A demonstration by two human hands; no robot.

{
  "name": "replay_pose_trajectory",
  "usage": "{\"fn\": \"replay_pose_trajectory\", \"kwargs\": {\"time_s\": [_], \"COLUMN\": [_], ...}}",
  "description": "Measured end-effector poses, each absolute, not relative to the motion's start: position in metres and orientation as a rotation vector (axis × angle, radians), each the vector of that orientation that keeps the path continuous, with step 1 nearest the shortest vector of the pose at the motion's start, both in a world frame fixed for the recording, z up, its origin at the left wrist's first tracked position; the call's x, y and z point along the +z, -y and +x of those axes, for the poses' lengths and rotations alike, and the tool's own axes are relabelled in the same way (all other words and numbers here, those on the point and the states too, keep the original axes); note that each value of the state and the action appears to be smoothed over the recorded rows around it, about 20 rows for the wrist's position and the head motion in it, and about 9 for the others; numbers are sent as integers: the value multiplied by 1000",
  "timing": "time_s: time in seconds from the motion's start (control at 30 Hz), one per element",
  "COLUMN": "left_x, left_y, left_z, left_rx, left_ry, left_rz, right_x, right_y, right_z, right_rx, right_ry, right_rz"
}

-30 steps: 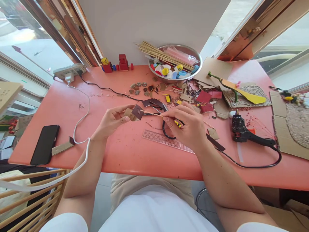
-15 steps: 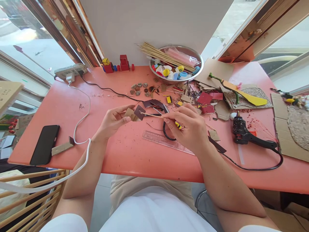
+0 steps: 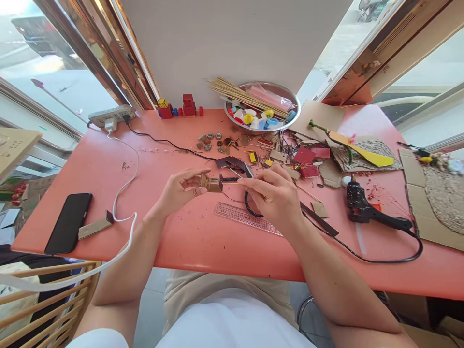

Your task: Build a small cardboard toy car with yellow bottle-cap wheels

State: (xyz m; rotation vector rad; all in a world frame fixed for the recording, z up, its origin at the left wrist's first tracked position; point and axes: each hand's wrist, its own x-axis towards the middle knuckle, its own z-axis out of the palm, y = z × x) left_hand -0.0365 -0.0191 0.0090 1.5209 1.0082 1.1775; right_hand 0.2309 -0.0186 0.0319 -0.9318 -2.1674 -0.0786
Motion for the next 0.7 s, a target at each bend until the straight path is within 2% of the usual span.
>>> {"fn": "replay_pose_trajectory", "kwargs": {"time_s": [0.3,0.7], "left_x": [8,17], "left_y": [25,28], "left_z": [-25,-17], "left_rx": [1269,1221], "left_ry": [-978,-1153], "left_rz": [1796,1555], "right_x": [18,23], "right_y": [23,25], "right_z": [219,213], "right_rx": [294,441], "right_ry": [2131,2119], "right_rz": [-998,-1079]}}
